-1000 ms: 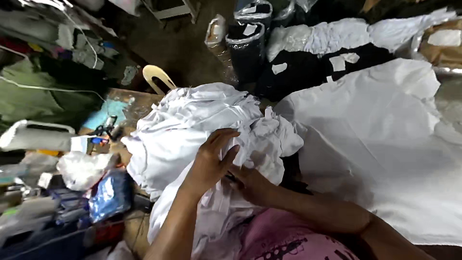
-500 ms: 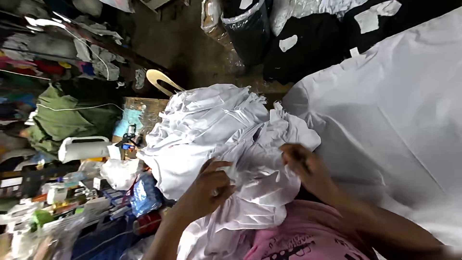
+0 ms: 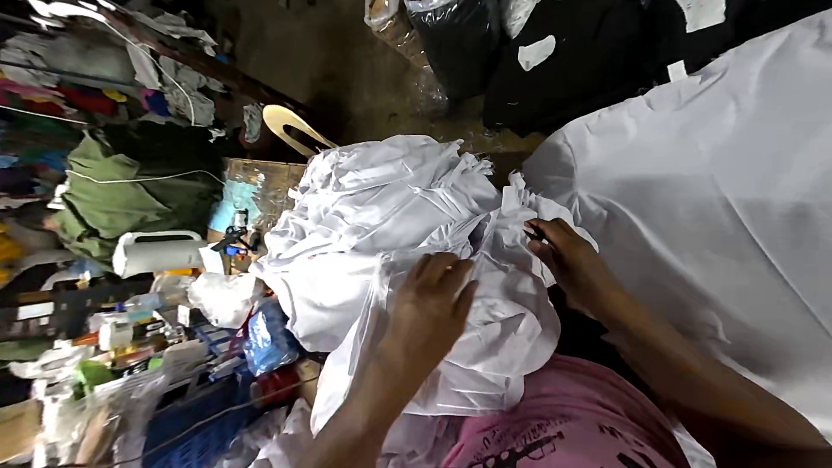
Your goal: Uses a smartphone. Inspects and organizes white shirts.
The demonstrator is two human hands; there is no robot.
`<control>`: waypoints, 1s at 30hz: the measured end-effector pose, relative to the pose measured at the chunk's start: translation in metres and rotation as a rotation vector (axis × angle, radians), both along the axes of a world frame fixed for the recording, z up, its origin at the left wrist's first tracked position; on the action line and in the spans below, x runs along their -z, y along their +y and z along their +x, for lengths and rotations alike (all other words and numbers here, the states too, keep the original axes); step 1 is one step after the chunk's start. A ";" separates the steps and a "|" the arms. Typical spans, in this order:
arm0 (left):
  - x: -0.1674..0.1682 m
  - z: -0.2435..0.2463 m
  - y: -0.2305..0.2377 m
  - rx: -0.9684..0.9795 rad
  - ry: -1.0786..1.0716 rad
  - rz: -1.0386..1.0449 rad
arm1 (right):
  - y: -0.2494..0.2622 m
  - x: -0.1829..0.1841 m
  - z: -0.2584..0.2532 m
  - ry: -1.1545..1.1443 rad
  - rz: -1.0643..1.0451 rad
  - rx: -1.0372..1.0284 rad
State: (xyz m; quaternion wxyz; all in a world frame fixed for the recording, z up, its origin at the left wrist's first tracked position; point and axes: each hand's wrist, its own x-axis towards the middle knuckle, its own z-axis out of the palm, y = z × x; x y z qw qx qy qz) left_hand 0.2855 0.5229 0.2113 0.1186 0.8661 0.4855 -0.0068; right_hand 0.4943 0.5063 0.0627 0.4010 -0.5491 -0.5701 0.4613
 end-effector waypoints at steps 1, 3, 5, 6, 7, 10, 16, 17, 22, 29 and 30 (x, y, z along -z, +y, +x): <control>0.014 0.011 0.002 0.042 0.008 -0.019 | 0.002 -0.001 0.002 0.008 0.014 0.019; 0.041 0.026 0.007 0.110 0.027 -0.021 | 0.003 -0.001 0.006 0.028 0.024 0.042; 0.065 0.025 0.009 0.124 0.030 -0.001 | 0.001 -0.003 0.008 0.039 -0.018 0.042; 0.072 0.022 0.009 0.108 -0.009 0.030 | -0.001 -0.002 0.009 0.027 -0.017 0.027; 0.073 0.019 0.007 0.073 -0.070 0.055 | -0.003 0.001 0.010 0.004 0.006 0.006; 0.058 0.014 -0.004 -0.057 -0.237 0.066 | -0.013 0.010 0.005 -0.084 0.139 -0.072; 0.060 0.012 -0.012 -0.057 -0.320 0.134 | -0.010 -0.003 -0.026 -0.193 0.388 -0.155; 0.059 0.013 -0.012 -0.046 -0.322 0.135 | -0.007 -0.003 -0.031 -0.178 0.407 -0.128; 0.029 -0.016 0.000 -0.129 -0.319 0.204 | 0.004 -0.003 -0.023 -0.190 0.393 -0.176; 0.008 -0.035 0.002 -0.124 -0.290 0.102 | 0.006 -0.004 -0.009 -0.242 0.314 -0.176; 0.007 -0.032 0.000 -0.099 -0.280 0.084 | 0.007 -0.003 -0.007 -0.251 0.317 -0.166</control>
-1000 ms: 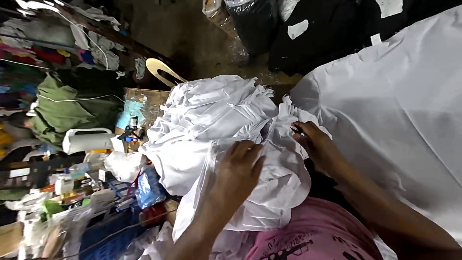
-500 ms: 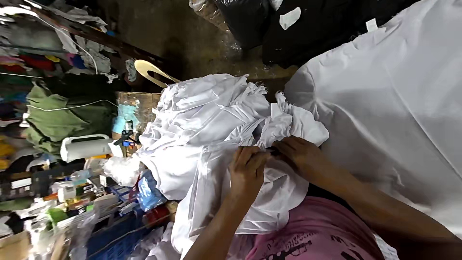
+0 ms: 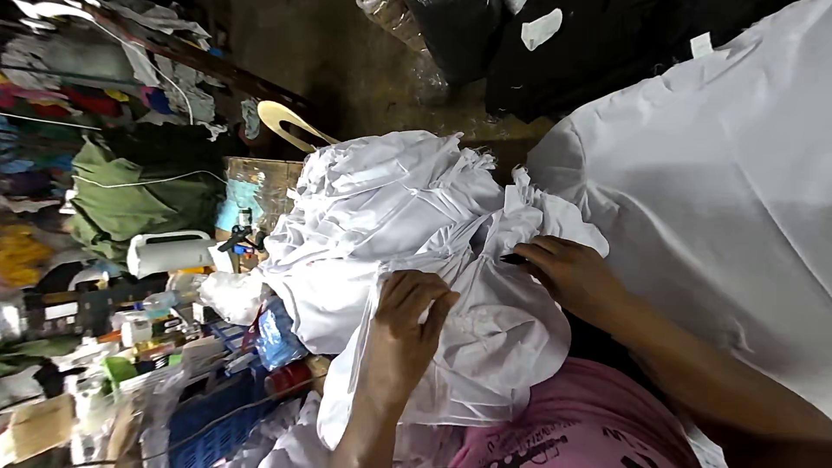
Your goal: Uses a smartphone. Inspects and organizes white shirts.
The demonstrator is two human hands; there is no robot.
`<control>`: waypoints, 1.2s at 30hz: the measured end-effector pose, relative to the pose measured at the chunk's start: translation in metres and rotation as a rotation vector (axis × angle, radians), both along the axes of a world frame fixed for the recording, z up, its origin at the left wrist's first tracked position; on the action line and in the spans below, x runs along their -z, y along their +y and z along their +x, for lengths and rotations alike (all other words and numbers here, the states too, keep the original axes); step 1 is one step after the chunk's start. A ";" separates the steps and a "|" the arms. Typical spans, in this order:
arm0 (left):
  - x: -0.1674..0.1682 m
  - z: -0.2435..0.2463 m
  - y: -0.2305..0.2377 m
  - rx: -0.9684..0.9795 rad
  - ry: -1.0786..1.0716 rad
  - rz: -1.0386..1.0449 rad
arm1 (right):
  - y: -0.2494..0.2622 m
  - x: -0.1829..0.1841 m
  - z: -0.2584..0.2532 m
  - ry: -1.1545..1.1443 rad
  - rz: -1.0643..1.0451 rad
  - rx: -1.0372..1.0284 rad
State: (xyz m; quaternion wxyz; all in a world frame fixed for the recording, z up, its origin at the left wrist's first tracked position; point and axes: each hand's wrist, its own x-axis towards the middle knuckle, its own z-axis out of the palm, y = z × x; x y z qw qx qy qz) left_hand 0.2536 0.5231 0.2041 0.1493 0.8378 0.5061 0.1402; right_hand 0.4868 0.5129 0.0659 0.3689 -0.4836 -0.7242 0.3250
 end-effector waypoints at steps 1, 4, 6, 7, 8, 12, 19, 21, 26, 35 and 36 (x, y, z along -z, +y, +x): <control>-0.001 0.003 -0.001 0.014 0.005 -0.012 | 0.001 0.000 0.001 -0.008 -0.005 0.001; -0.005 0.008 0.000 0.007 0.026 -0.028 | 0.001 -0.005 0.000 -0.005 -0.044 -0.038; -0.003 0.013 0.005 0.003 0.050 -0.035 | 0.005 -0.004 -0.003 0.007 0.014 -0.015; 0.001 0.018 0.007 -0.002 0.074 -0.039 | 0.007 -0.003 -0.004 0.015 0.056 0.016; 0.007 0.025 0.009 -0.014 0.118 -0.045 | 0.009 -0.003 -0.004 0.020 0.087 0.044; 0.045 0.057 0.014 -0.052 0.342 -0.059 | 0.013 -0.005 0.003 -0.039 0.099 0.086; 0.043 0.053 0.009 -0.034 0.190 -0.029 | 0.002 -0.009 0.006 -0.079 0.036 -0.059; 0.039 0.054 0.006 0.001 0.174 0.015 | 0.002 -0.011 -0.002 -0.048 0.060 -0.083; 0.015 0.054 0.041 0.080 0.231 -0.049 | 0.028 -0.006 -0.006 0.001 0.091 0.022; 0.079 0.012 0.184 -0.299 0.430 -0.445 | 0.111 -0.002 -0.029 0.002 -0.111 0.067; 0.082 0.009 0.182 -0.325 0.344 -0.389 | 0.114 0.000 -0.031 -0.013 -0.133 0.050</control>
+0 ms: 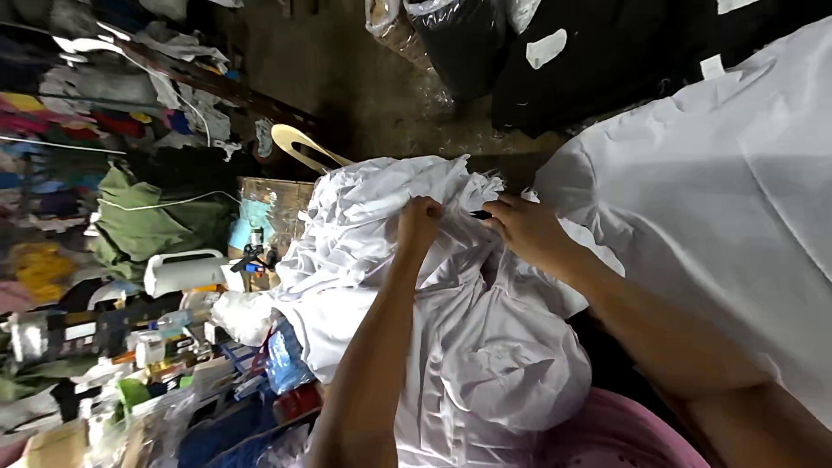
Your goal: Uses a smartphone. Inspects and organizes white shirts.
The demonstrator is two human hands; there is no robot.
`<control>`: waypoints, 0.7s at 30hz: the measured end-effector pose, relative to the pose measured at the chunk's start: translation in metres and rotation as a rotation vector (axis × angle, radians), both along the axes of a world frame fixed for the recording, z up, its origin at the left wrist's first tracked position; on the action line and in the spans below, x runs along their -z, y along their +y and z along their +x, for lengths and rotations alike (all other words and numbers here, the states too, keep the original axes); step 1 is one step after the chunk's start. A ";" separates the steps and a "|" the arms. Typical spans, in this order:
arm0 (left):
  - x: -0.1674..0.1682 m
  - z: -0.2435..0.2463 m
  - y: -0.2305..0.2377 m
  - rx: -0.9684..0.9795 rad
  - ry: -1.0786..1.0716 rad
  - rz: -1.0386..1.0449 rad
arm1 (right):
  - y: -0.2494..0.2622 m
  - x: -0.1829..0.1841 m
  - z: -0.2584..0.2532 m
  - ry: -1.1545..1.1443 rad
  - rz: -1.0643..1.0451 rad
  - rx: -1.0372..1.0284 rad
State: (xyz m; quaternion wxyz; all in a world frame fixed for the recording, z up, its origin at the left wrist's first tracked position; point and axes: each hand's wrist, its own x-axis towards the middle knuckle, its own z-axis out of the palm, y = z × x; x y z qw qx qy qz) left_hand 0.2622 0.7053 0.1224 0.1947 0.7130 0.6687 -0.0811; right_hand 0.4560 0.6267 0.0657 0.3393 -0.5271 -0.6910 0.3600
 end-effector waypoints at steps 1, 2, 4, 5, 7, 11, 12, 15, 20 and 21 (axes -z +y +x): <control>-0.001 -0.002 -0.003 -0.021 -0.062 0.061 | 0.002 0.002 -0.001 -0.012 -0.010 -0.008; -0.005 -0.002 -0.008 -0.031 -0.104 0.099 | 0.003 0.004 -0.002 -0.025 -0.020 -0.011; -0.014 -0.002 -0.021 -0.026 -0.144 0.153 | 0.004 0.004 -0.008 -0.045 -0.018 0.001; -0.016 -0.001 -0.027 -0.015 -0.164 0.188 | 0.006 0.004 -0.012 -0.047 -0.006 0.002; -0.017 -0.002 -0.036 0.029 -0.204 0.263 | 0.010 0.002 -0.024 -0.037 -0.007 -0.032; -0.015 0.001 -0.044 0.139 -0.298 0.355 | 0.017 0.002 -0.045 0.013 0.060 -0.067; -0.015 0.000 -0.046 0.168 -0.323 0.370 | 0.017 0.003 -0.047 0.036 0.084 -0.053; -0.042 -0.012 -0.056 0.128 -0.230 0.189 | 0.014 0.004 -0.036 0.131 0.060 -0.029; -0.115 -0.010 -0.130 0.170 0.088 -0.411 | -0.004 0.005 0.007 0.371 -0.101 -0.007; -0.128 0.001 -0.151 0.246 0.066 -0.320 | -0.010 0.004 0.013 0.414 -0.119 -0.023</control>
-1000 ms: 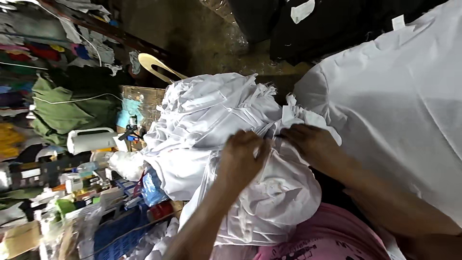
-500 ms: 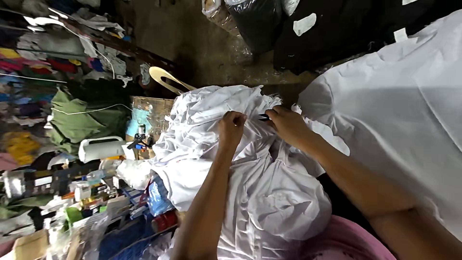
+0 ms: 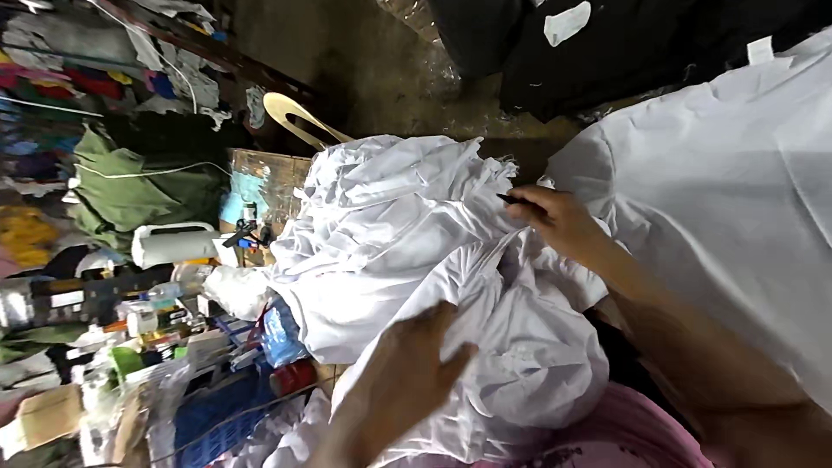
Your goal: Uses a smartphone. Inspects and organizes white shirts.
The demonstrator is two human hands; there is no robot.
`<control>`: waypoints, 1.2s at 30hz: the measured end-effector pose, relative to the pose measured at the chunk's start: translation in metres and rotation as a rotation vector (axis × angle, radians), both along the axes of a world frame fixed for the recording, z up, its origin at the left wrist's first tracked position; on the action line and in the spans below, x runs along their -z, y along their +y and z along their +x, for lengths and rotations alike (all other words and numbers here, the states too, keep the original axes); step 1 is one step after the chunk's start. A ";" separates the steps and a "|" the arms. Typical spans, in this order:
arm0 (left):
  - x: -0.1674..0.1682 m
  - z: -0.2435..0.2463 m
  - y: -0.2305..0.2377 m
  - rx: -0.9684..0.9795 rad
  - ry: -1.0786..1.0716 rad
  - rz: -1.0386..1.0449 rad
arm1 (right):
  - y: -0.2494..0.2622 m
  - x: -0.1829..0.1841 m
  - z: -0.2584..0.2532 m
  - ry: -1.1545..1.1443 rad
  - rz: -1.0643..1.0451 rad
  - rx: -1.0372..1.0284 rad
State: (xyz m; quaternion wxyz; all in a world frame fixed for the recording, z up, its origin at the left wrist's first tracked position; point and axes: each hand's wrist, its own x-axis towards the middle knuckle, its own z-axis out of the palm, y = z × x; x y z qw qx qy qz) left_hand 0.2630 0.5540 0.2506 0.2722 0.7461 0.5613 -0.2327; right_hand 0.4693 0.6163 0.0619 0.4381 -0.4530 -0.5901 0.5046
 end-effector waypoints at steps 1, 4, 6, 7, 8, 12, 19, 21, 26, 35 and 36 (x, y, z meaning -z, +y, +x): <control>-0.007 0.008 -0.017 0.066 -0.076 0.074 | -0.007 -0.003 0.004 0.046 0.005 -0.031; 0.002 0.016 -0.038 0.122 -0.355 0.005 | -0.036 -0.007 0.007 0.188 0.113 -0.247; 0.020 0.013 -0.043 0.092 -0.411 -0.061 | -0.063 -0.010 0.007 0.266 0.183 -0.397; 0.026 0.010 -0.044 0.082 -0.429 -0.061 | -0.076 -0.010 0.007 0.271 0.218 -0.422; 0.029 0.006 -0.042 0.064 -0.457 -0.082 | -0.087 -0.007 0.007 0.258 0.261 -0.416; 0.031 -0.001 -0.032 -0.043 -0.541 0.072 | -0.112 0.013 0.009 0.221 0.307 -0.319; 0.044 -0.001 -0.037 0.024 -0.422 0.235 | -0.113 0.022 0.010 0.219 0.172 -0.251; 0.031 -0.019 -0.033 -0.105 -0.504 0.181 | -0.112 0.022 0.015 0.232 0.161 -0.273; 0.030 -0.012 -0.064 0.017 -0.439 0.120 | -0.110 0.000 0.016 0.251 0.196 -0.254; 0.012 -0.137 -0.002 -0.450 0.074 0.360 | -0.121 0.001 0.000 -0.007 0.479 -0.351; 0.012 -0.136 0.001 -0.404 0.085 0.424 | -0.122 0.001 0.000 -0.024 0.490 -0.353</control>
